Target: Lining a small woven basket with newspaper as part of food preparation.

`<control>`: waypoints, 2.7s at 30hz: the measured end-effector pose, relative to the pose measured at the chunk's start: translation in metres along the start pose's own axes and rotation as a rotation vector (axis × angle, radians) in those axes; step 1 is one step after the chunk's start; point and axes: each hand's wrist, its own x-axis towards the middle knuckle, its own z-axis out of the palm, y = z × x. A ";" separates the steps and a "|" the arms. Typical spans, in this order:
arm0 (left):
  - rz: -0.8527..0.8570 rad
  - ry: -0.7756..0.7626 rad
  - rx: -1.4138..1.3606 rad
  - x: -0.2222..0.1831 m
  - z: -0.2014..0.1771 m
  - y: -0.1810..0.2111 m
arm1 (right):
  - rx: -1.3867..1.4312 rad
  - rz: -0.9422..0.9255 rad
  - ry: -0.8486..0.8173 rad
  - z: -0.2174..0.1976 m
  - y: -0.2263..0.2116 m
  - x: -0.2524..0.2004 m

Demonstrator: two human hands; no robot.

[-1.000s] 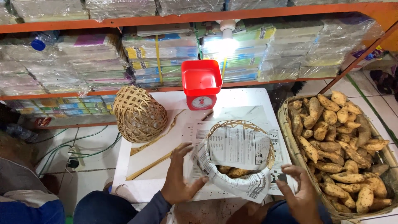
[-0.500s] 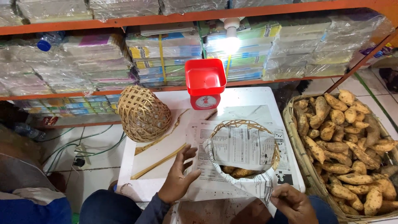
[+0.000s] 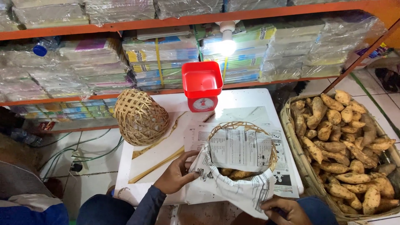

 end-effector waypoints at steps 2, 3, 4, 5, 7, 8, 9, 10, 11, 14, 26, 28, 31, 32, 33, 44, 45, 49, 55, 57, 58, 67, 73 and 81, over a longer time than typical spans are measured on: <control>0.006 -0.037 -0.096 -0.007 -0.006 -0.001 | 0.196 0.037 -0.023 0.000 0.006 -0.010; 0.020 -0.071 -0.194 -0.010 -0.009 -0.001 | 0.387 0.068 -0.046 0.000 0.009 -0.015; 0.015 -0.072 -0.193 -0.011 -0.011 -0.002 | 0.391 0.071 -0.045 0.004 0.002 -0.019; 0.077 -0.057 -0.242 -0.009 -0.013 -0.002 | 0.469 0.053 -0.069 0.006 -0.007 -0.021; 0.145 -0.041 -0.289 -0.005 -0.015 0.004 | 0.545 0.029 -0.095 0.016 -0.043 -0.026; 0.148 -0.028 -0.268 -0.002 -0.015 0.008 | 0.655 -0.070 -0.218 0.024 -0.069 -0.031; 0.148 -0.020 -0.249 0.001 -0.014 0.012 | 0.765 -0.166 -0.340 0.031 -0.094 -0.037; 0.151 -0.022 -0.249 0.003 -0.013 0.027 | 0.764 -0.168 -0.339 0.019 -0.084 -0.032; 0.187 -0.114 -0.232 0.005 -0.011 0.043 | 0.566 -0.113 -0.172 0.005 -0.074 -0.028; 0.166 -0.216 -0.118 0.012 -0.011 0.070 | -0.086 -0.273 0.185 0.007 -0.103 -0.021; 0.280 0.135 0.333 0.067 -0.008 0.091 | -0.273 -0.166 0.494 0.007 -0.147 0.032; 0.106 0.166 0.246 0.077 -0.008 0.089 | -0.110 -0.139 0.489 0.008 -0.151 0.042; 0.089 0.141 -0.036 0.084 -0.005 0.079 | -0.147 0.046 0.618 0.028 -0.190 0.028; 0.099 0.147 -0.042 0.085 -0.006 0.072 | -0.094 0.167 0.609 0.039 -0.212 0.016; 0.106 0.147 -0.048 0.086 -0.006 0.064 | -0.036 0.291 0.601 0.051 -0.232 0.003; 0.268 0.009 0.073 0.067 -0.014 0.072 | -0.163 -0.263 -0.002 -0.043 -0.154 0.039; 0.278 0.040 0.076 0.067 -0.015 0.073 | -0.046 -0.233 -0.053 -0.045 -0.161 0.032; 0.299 0.042 0.071 0.067 -0.011 0.065 | -0.248 -0.489 -0.249 -0.036 -0.194 0.013; 0.297 0.092 -0.019 0.068 0.002 0.062 | -0.545 -0.240 -0.271 -0.012 -0.205 0.008; 0.302 0.202 0.044 0.068 0.005 0.061 | -0.622 -0.298 -0.218 -0.018 -0.202 -0.006; 0.304 0.212 0.042 0.069 0.007 0.060 | -0.627 -0.302 -0.227 -0.021 -0.195 -0.007; 0.389 0.292 0.124 0.073 0.013 0.055 | -0.237 -0.069 0.034 -0.045 -0.119 0.018; 0.432 0.184 0.008 0.077 0.015 0.065 | 0.265 -0.505 -0.193 -0.045 -0.175 0.039; 0.479 0.194 0.076 0.084 0.027 0.073 | 0.335 0.231 -0.534 0.049 -0.259 0.104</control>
